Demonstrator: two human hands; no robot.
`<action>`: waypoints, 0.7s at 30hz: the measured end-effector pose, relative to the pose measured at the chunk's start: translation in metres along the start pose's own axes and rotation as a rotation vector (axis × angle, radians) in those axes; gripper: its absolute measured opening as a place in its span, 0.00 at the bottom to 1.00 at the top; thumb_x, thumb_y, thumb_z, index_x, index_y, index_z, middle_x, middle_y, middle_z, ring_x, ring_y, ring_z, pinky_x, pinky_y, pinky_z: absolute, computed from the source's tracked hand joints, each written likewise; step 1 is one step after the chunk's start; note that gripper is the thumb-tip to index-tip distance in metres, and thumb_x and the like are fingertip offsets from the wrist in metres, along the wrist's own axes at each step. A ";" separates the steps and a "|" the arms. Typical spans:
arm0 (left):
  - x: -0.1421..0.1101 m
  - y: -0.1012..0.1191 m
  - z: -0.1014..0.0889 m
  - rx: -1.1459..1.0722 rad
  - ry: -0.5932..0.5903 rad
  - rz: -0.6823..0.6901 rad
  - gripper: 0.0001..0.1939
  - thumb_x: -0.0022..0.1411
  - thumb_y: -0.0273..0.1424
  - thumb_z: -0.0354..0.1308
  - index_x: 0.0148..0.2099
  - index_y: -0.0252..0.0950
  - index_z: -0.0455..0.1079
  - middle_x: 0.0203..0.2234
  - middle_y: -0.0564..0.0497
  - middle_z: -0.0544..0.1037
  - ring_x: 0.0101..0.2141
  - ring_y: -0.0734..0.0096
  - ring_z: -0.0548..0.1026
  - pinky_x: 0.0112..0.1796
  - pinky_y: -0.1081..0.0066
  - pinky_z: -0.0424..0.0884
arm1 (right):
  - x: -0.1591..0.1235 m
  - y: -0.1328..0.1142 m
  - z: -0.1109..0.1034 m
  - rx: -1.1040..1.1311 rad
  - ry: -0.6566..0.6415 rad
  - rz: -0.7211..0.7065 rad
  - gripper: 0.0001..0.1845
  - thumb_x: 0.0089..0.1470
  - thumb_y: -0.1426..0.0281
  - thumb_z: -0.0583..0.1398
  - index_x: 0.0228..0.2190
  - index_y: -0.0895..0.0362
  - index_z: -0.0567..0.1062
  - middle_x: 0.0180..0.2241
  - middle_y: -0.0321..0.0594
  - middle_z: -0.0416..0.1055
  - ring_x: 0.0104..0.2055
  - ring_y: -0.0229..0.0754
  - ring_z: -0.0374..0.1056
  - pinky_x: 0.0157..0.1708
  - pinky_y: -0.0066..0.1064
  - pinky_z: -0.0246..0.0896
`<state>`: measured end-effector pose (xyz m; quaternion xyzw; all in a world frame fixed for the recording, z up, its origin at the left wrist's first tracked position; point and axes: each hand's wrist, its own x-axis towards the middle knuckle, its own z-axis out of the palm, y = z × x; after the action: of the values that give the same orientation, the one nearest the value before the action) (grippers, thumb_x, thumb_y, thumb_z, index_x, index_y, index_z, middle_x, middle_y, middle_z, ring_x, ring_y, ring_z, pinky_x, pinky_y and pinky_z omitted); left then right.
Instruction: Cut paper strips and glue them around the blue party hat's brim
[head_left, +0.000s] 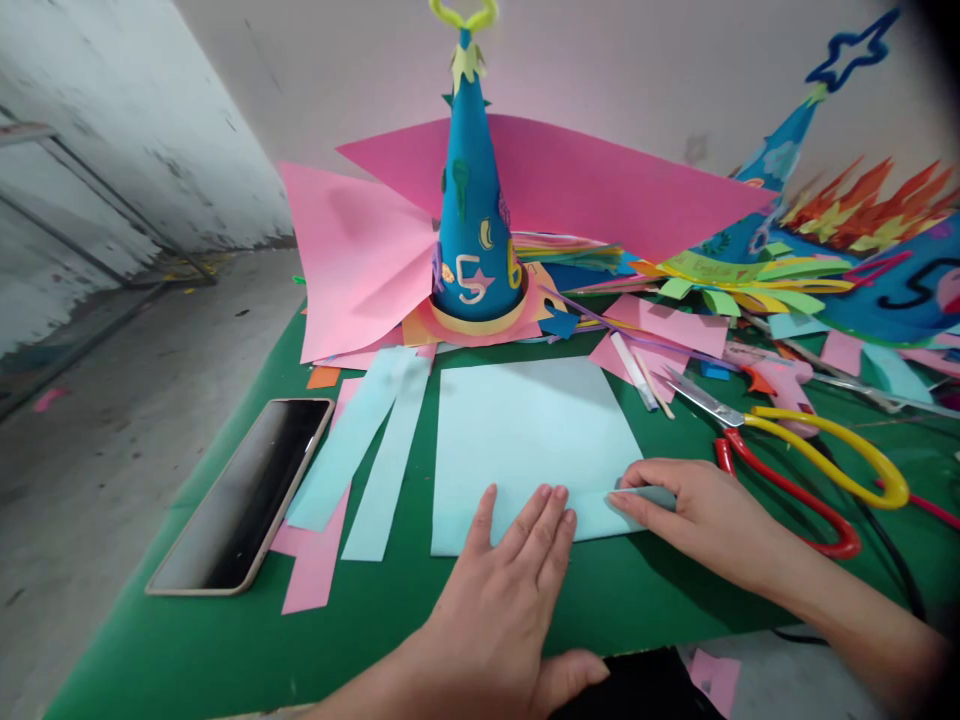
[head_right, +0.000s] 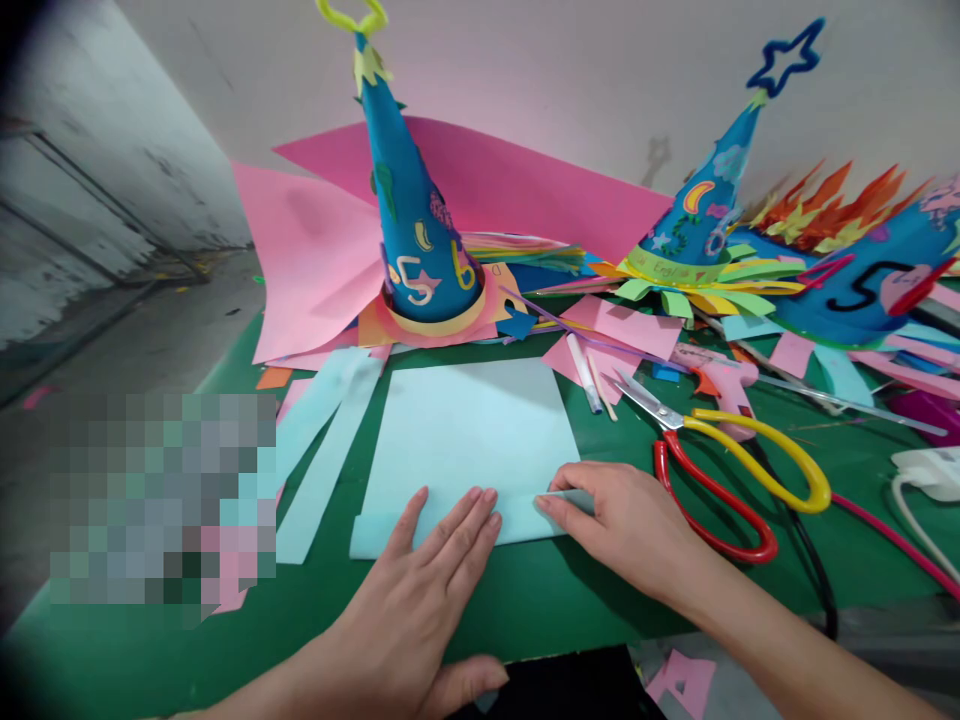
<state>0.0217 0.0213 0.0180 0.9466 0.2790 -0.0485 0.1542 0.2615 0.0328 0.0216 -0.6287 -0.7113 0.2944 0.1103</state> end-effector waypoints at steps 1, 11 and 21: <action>0.000 0.000 0.002 0.014 0.016 0.004 0.36 0.66 0.48 0.35 0.67 0.31 0.34 0.64 0.41 0.37 0.64 0.56 0.35 0.57 0.44 0.28 | 0.000 0.000 0.000 0.001 0.006 -0.004 0.18 0.56 0.54 0.52 0.26 0.52 0.72 0.27 0.32 0.72 0.30 0.39 0.67 0.30 0.30 0.56; 0.001 -0.002 0.022 0.210 0.214 0.020 0.41 0.63 0.54 0.35 0.66 0.28 0.44 0.64 0.39 0.45 0.64 0.56 0.35 0.55 0.48 0.18 | -0.003 0.009 0.004 0.070 0.102 0.000 0.16 0.56 0.55 0.53 0.33 0.53 0.72 0.28 0.35 0.74 0.25 0.39 0.67 0.27 0.30 0.59; 0.000 -0.002 0.024 0.234 0.223 0.019 0.38 0.63 0.54 0.36 0.67 0.36 0.42 0.64 0.37 0.46 0.64 0.52 0.39 0.55 0.44 0.25 | -0.003 0.011 0.010 0.014 0.231 -0.019 0.18 0.57 0.56 0.52 0.43 0.53 0.69 0.23 0.33 0.69 0.23 0.38 0.65 0.20 0.28 0.56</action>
<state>0.0204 0.0151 -0.0054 0.9602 0.2780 0.0262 0.0114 0.2654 0.0273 0.0080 -0.6510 -0.6976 0.2238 0.1988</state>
